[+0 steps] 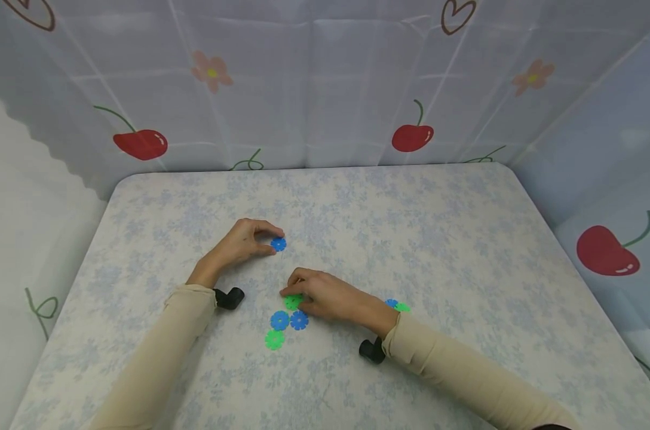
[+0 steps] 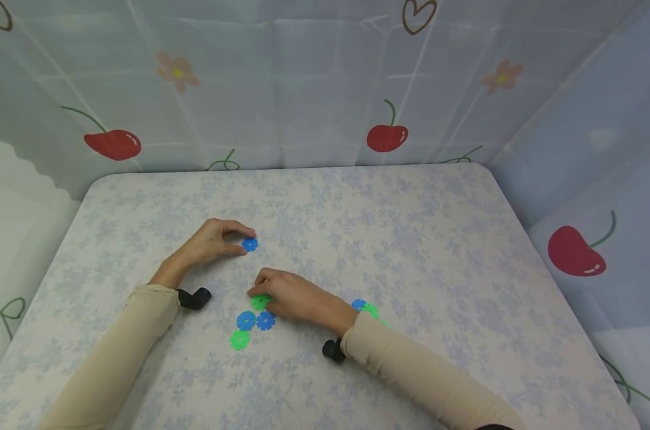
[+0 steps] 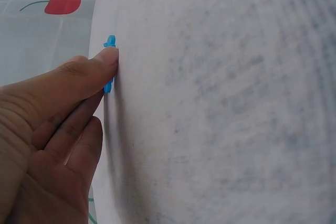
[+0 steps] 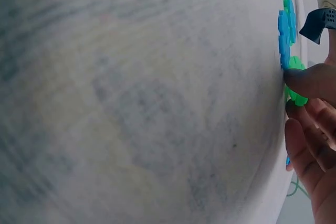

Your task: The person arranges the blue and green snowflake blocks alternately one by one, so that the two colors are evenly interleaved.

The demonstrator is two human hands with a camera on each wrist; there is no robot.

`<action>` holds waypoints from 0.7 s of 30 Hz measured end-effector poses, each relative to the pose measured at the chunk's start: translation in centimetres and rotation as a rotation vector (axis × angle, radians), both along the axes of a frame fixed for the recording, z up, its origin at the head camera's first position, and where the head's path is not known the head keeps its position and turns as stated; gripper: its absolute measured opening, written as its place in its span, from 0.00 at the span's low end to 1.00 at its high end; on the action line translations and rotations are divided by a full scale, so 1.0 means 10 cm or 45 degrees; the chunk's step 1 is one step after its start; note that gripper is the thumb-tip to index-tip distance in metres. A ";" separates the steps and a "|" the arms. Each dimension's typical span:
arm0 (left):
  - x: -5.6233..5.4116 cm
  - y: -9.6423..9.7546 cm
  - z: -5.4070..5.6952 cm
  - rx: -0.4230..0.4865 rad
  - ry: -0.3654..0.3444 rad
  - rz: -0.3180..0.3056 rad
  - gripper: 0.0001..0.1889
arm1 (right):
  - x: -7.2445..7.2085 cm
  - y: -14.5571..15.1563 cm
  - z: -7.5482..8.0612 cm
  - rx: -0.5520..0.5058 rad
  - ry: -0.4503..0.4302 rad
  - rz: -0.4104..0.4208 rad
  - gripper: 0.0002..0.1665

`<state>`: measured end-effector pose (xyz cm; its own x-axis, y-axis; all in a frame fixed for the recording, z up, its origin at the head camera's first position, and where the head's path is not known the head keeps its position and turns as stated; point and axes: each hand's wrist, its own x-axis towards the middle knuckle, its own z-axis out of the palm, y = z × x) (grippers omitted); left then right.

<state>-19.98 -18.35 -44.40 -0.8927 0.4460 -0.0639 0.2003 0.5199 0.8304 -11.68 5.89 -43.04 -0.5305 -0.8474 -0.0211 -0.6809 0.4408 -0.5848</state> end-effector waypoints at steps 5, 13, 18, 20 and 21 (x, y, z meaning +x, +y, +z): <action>0.00 0.01 0.01 -0.009 -0.021 0.008 0.18 | 0.02 0.01 0.00 0.014 0.074 0.019 0.22; 0.00 0.01 0.01 -0.011 -0.018 0.009 0.18 | 0.03 0.01 0.04 0.103 0.078 0.011 0.22; -0.01 0.03 0.03 -0.022 -0.024 0.003 0.17 | 0.05 0.01 0.05 0.149 0.102 0.015 0.21; -0.01 0.03 0.03 -0.035 -0.018 0.001 0.17 | 0.06 0.01 0.05 0.147 0.110 0.010 0.21; -0.01 0.04 0.04 -0.042 -0.015 0.000 0.17 | 0.06 0.01 0.04 0.141 0.108 0.005 0.21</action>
<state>-20.11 -17.96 -44.02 -0.8918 0.4435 -0.0891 0.1907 0.5472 0.8150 -11.07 5.98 -42.62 -0.5307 -0.8447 -0.0696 -0.7279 0.4963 -0.4731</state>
